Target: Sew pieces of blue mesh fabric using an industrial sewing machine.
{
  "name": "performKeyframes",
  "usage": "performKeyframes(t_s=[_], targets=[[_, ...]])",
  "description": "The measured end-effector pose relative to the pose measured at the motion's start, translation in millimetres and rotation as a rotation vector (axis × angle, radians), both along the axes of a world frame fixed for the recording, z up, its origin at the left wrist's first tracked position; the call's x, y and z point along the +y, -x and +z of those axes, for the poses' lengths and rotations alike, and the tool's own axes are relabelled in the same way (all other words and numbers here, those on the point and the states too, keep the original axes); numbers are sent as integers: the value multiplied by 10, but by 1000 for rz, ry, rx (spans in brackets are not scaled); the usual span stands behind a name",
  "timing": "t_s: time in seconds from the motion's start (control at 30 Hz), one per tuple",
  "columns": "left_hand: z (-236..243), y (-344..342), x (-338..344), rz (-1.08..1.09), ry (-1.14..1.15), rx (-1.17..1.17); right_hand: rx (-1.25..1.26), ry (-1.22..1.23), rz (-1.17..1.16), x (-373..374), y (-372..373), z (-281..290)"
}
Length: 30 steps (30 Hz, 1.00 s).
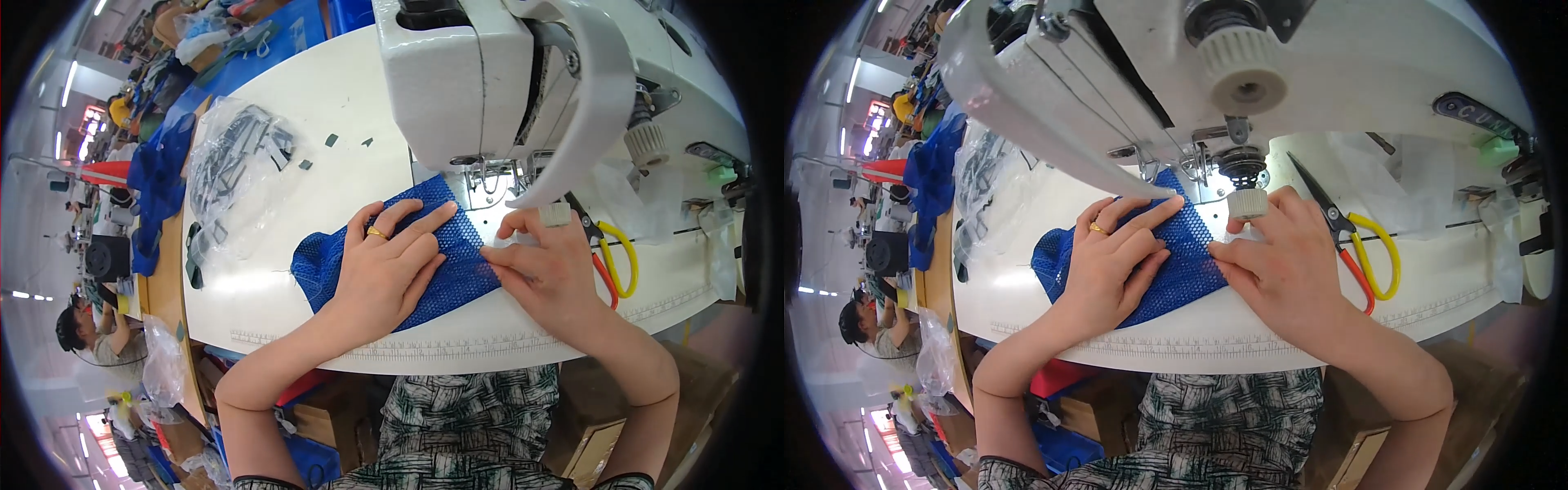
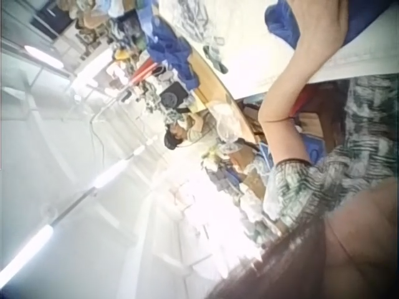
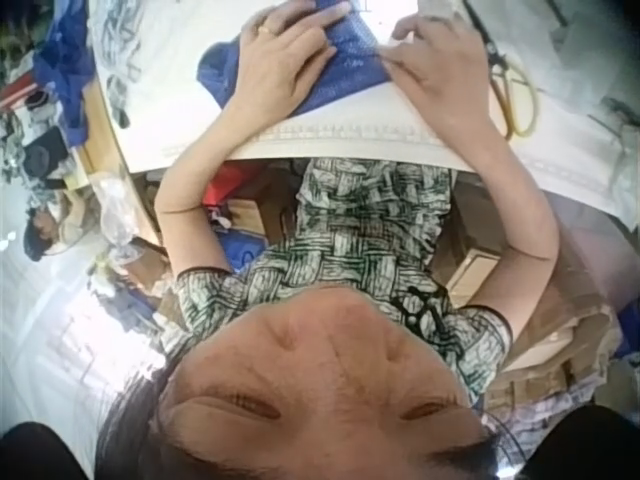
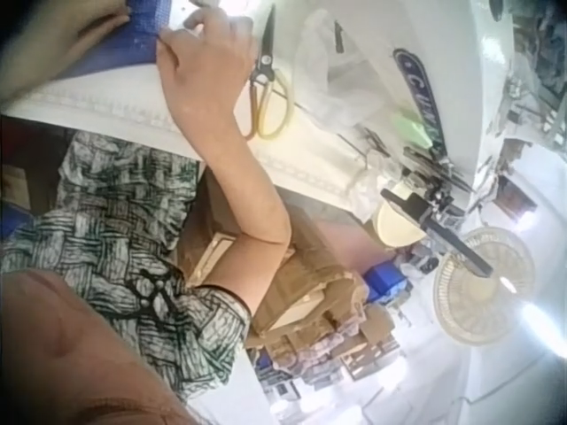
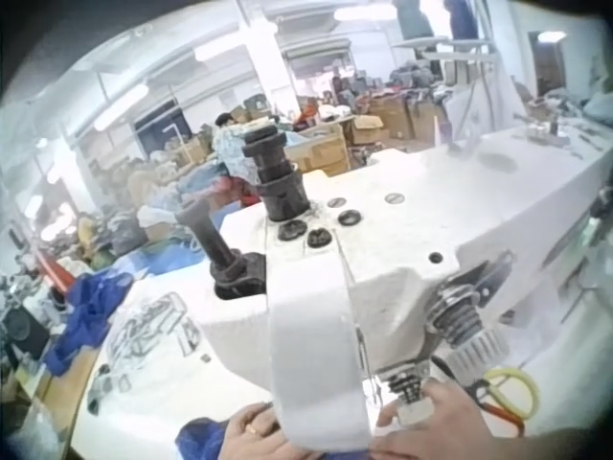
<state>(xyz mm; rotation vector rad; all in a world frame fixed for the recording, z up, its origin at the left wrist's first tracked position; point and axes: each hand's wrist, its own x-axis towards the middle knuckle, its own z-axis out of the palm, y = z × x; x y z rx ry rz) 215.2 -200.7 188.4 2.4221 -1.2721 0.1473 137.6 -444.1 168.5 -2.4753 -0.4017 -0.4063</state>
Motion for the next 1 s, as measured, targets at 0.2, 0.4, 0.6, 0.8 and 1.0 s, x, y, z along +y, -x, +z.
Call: performKeyframes(t_s=[0.2, 0.4, 0.6, 0.8, 1.0], targets=[[-46, 34, -85, 65, 83, 25, -22, -7, -14, 6, -9, -8], [-13, -13, 45, 23, 238, 107, -26, -61, 47, 37, -35, -46], [545, -251, 326, 289, 134, 134, -169, 19, 211, -11, -41, -77], [592, -256, 366, 271, 35, 892, -141, 134, 521, -9, 34, -8], [308, 273, 350, 202, 119, 744, -99, 152, 443, 53, 89, 40]])
